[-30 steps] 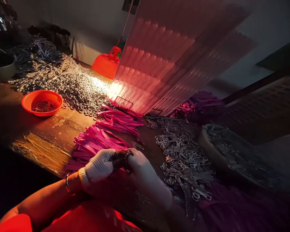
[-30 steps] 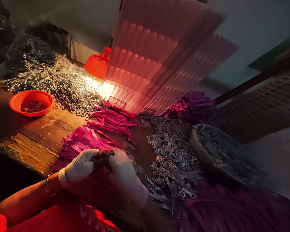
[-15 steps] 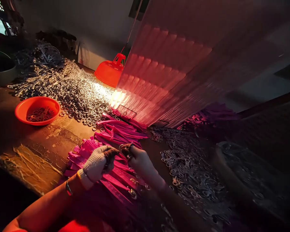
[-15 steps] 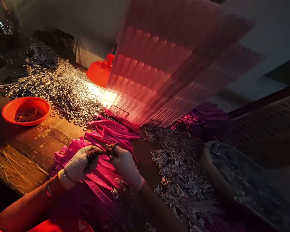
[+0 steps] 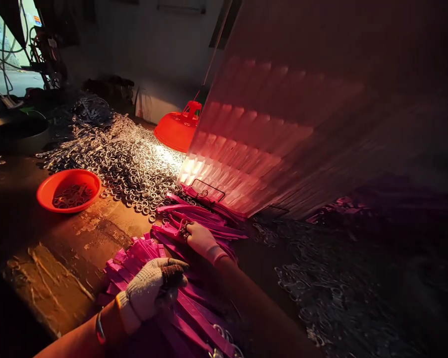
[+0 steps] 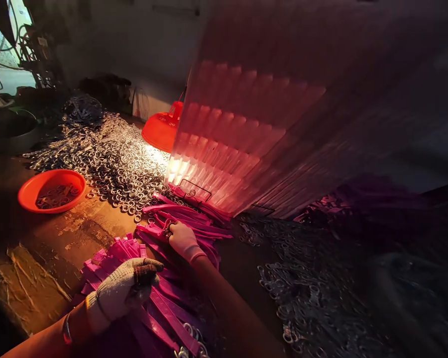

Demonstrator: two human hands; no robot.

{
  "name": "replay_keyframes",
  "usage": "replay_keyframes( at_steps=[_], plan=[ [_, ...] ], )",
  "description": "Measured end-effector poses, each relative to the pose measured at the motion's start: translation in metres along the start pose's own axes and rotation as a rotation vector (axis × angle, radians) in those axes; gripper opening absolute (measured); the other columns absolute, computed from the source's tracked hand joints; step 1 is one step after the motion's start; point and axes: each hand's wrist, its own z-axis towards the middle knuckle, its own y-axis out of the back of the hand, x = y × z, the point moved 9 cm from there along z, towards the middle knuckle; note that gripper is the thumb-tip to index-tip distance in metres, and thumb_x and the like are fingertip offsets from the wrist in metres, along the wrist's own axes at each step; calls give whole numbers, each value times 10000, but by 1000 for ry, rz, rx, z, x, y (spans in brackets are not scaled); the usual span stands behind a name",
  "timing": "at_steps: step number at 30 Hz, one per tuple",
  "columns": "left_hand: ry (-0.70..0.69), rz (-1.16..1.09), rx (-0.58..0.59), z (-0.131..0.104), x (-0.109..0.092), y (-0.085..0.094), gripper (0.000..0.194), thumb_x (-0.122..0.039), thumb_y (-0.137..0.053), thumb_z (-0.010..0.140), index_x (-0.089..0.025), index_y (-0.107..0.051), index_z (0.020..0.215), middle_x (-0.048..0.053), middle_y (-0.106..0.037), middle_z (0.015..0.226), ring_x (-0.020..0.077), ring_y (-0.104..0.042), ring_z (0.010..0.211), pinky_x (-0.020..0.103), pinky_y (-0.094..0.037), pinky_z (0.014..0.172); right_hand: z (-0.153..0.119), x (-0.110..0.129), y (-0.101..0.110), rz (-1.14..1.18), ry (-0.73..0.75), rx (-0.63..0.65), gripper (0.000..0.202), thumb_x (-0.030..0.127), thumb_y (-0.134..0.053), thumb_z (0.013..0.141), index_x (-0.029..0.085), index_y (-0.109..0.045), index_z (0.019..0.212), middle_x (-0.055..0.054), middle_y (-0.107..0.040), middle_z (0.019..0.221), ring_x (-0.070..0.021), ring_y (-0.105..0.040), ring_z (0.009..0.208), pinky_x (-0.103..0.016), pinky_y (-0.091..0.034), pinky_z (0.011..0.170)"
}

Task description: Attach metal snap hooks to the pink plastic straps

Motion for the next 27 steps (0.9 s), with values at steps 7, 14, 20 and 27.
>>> replay_keyframes(
  at_steps=[7, 14, 20, 27],
  plan=[
    [-40, 62, -11, -4, -6, 1, 335, -369, -730, 786, -128, -696, 1016, 70, -715, 865, 20, -394, 386, 181, -161, 338, -60, 35, 61, 454, 32, 20, 344, 430, -550, 901, 155, -701, 760, -30, -668, 681, -141, -538, 548, -287, -458, 550],
    [78, -307, -118, 1, -6, -1, 92, -149, -625, 811, -133, -640, 900, 8, -651, 722, 3, -313, 374, 123, -153, 340, -134, 82, 59, 657, 52, 154, 219, 274, -589, 860, 169, -642, 676, 14, -584, 668, -124, -467, 624, -247, -396, 570],
    [166, -427, 41, -14, -17, -26, 123, -96, -614, 828, -103, -655, 944, -5, -595, 664, 4, -301, 382, 107, -157, 333, -164, 84, 59, 619, 11, -18, 151, 181, -547, 844, 183, -686, 785, -21, -679, 799, -172, -580, 741, -266, -455, 635],
    [34, 39, 112, -16, -12, -41, 225, -359, -661, 831, -145, -596, 805, -42, -500, 571, 23, -302, 366, 151, -181, 338, -192, 71, 92, 465, -67, -294, 183, 159, -546, 845, 209, -711, 905, -15, -691, 811, -178, -596, 734, -271, -445, 647]
  ],
)
